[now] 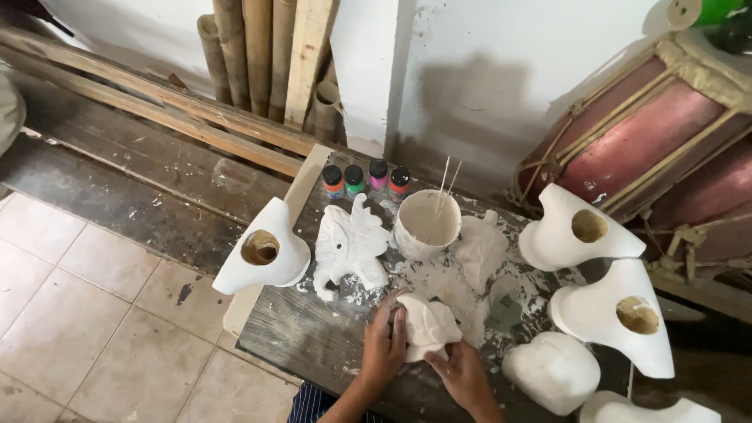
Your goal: Cleaning and refining plaster molds using hands and a small brush
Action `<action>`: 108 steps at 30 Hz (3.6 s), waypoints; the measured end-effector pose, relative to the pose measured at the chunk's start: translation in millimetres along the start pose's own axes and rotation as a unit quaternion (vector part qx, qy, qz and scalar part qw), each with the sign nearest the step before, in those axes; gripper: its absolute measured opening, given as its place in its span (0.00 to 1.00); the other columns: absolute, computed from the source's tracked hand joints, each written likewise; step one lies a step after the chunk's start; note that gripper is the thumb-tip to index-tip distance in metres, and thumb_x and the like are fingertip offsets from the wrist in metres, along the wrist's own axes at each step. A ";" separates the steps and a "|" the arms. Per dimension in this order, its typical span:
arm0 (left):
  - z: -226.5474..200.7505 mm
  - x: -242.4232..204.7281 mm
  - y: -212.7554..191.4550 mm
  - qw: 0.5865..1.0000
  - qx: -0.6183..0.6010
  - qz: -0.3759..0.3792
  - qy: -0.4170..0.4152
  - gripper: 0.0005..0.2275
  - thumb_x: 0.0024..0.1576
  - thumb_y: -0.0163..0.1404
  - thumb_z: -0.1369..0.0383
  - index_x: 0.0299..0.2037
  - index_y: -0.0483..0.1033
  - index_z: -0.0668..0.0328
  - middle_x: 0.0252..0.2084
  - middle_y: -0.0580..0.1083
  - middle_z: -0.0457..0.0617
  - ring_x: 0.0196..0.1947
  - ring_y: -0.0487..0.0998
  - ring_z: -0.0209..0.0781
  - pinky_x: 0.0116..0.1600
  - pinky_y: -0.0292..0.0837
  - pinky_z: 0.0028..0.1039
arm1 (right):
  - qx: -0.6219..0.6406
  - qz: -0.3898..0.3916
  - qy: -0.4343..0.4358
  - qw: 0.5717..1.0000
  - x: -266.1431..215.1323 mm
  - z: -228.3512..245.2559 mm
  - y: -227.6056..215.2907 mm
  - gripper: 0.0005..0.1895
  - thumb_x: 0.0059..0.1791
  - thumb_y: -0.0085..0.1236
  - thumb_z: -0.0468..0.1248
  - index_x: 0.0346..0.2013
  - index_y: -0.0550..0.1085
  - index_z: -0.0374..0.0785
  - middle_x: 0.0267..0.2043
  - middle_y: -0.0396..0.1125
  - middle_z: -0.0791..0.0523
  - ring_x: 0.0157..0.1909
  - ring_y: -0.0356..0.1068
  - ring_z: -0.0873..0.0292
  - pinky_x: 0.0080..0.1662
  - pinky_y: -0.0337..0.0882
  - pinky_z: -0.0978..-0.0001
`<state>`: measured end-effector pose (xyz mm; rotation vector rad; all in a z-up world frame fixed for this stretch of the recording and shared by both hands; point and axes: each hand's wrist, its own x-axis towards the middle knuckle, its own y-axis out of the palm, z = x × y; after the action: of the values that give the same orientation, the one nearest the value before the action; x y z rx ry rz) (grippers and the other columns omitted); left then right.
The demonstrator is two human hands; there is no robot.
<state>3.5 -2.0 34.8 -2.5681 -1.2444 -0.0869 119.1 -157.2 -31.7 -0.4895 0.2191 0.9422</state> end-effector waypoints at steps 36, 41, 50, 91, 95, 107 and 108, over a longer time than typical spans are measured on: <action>13.9 -9.4 6.7 0.998 -0.059 0.029 -0.019 0.27 0.62 0.51 0.63 0.68 0.57 0.66 0.65 0.66 0.59 0.67 0.66 0.49 0.71 0.58 0.33 | 0.121 -0.050 -0.177 0.975 -24.6 62.8 1.8 0.23 0.57 0.38 0.47 0.63 0.64 0.39 0.56 0.70 0.51 0.59 0.71 0.55 0.58 0.67 0.67; 17.6 -5.1 7.7 0.996 -0.063 0.057 -0.013 0.31 0.58 0.56 0.63 0.68 0.56 0.67 0.64 0.64 0.59 0.67 0.65 0.50 0.71 0.59 0.34 | 0.113 -0.046 -0.132 0.984 -25.4 64.4 -2.0 0.27 0.57 0.37 0.49 0.67 0.60 0.40 0.62 0.67 0.51 0.65 0.66 0.54 0.62 0.64 0.66; 10.9 -3.0 19.1 0.975 -0.189 0.027 -0.111 0.38 0.48 0.64 0.73 0.68 0.56 0.62 0.59 0.69 0.59 0.58 0.74 0.48 0.59 0.76 0.33 | 0.223 0.001 -0.114 0.968 -27.8 74.3 -12.7 0.29 0.56 0.41 0.49 0.68 0.62 0.37 0.67 0.64 0.50 0.69 0.62 0.53 0.66 0.63 0.63; -63.1 77.7 153.3 0.791 0.477 0.351 0.153 0.22 0.68 0.40 0.54 0.66 0.67 0.57 0.45 0.80 0.43 0.25 0.83 0.42 0.21 0.74 0.30 | 0.319 -0.130 0.171 0.923 -84.6 66.1 -1.0 0.39 0.51 0.46 0.46 0.76 0.51 0.44 0.47 0.77 0.43 0.48 0.78 0.49 0.52 0.78 0.58; -53.7 77.3 156.6 0.798 0.485 0.293 0.205 0.17 0.65 0.44 0.58 0.60 0.69 0.57 0.64 0.64 0.52 0.68 0.62 0.62 0.55 0.70 0.47 | 0.280 -0.094 0.060 0.954 -88.8 66.1 0.4 0.35 0.52 0.47 0.44 0.74 0.52 0.42 0.43 0.78 0.45 0.45 0.79 0.53 0.50 0.79 0.61; -72.1 63.7 86.5 0.877 0.330 0.196 0.288 0.22 0.59 0.43 0.68 0.65 0.64 0.43 0.69 0.57 0.46 0.66 0.58 0.52 0.66 0.51 0.55 | -0.119 -0.052 -0.096 0.987 -94.8 119.4 -38.4 0.12 0.53 0.54 0.46 0.33 0.78 0.44 0.30 0.76 0.60 0.32 0.74 0.63 0.40 0.69 0.69; -77.0 59.4 72.5 0.923 0.205 0.123 0.303 0.17 0.60 0.45 0.71 0.58 0.73 0.45 0.60 0.67 0.47 0.60 0.64 0.50 0.64 0.55 0.48 | -0.146 -0.074 -0.175 0.971 -91.9 121.8 -43.8 0.12 0.52 0.54 0.43 0.27 0.78 0.42 0.23 0.73 0.60 0.25 0.70 0.60 0.34 0.67 0.66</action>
<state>102.3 -21.0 102.5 -2.0678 -0.6227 -0.4746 98.2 -184.8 123.2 -0.5922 -0.2766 0.9008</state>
